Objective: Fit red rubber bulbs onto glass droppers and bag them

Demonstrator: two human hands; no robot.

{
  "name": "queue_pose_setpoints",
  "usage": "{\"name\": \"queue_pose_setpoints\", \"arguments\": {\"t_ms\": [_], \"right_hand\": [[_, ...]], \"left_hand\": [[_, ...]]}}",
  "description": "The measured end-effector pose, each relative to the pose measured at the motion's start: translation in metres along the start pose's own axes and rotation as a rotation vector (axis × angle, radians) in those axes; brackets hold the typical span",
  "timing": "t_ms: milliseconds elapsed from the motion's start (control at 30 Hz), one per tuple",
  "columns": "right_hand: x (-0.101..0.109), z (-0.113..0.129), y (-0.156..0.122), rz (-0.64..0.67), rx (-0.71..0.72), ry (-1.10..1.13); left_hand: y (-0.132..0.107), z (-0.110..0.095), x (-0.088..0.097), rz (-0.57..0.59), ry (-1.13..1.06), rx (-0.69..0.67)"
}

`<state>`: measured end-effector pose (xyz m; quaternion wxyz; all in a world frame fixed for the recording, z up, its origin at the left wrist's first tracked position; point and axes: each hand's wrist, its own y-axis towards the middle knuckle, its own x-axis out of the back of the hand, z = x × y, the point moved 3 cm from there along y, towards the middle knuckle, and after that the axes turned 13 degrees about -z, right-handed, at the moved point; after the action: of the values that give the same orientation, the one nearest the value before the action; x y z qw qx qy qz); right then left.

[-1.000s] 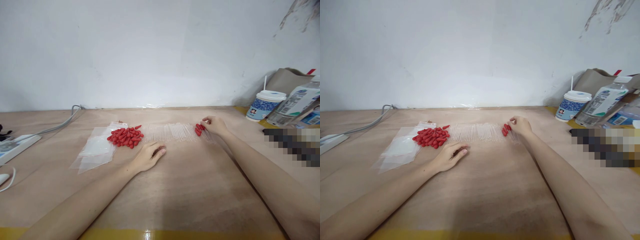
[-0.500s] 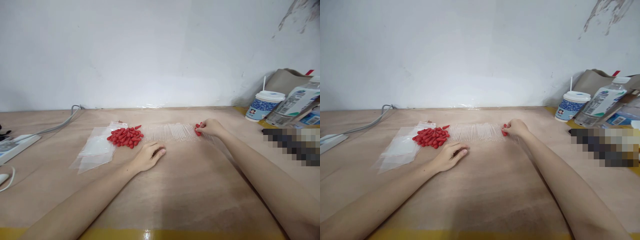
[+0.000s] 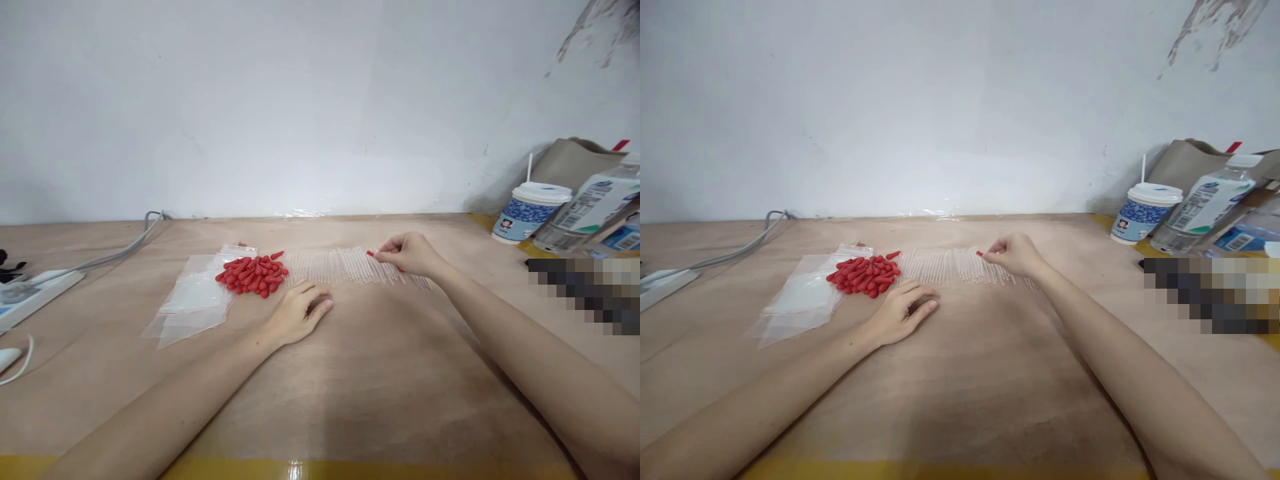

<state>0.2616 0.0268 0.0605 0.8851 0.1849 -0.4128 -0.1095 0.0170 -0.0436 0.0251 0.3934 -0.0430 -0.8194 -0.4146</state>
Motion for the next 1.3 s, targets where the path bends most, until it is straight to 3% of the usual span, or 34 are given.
{"name": "queue_pose_setpoints", "arguments": {"t_ms": [167,267,367,567,700,900,1100,1300], "right_hand": [[-0.027,0.033,-0.043,0.172,0.301,0.066],[-0.033,0.040,-0.064,0.139,0.397,0.063],[-0.036,0.040,-0.073,0.072,0.397,0.090],[-0.045,0.033,-0.075,0.107,0.363,0.144],[-0.047,0.032,-0.074,0.114,0.396,0.167],[-0.048,0.031,-0.074,0.115,0.435,0.178],[-0.048,0.030,-0.074,0.119,0.464,0.165],[-0.048,0.030,-0.075,0.084,0.483,0.168]], "left_hand": [[0.006,0.012,0.009,-0.177,0.207,0.086],[0.019,0.022,0.010,-0.185,0.302,0.127],[0.039,0.029,0.001,-0.157,0.398,0.183],[0.077,0.029,-0.031,-0.043,0.528,0.443],[0.089,0.031,-0.044,0.022,0.560,0.546],[0.095,0.035,-0.048,0.051,0.564,0.651],[0.101,0.033,-0.049,0.057,0.583,0.664],[0.101,0.028,-0.043,0.043,0.527,0.563]]}}
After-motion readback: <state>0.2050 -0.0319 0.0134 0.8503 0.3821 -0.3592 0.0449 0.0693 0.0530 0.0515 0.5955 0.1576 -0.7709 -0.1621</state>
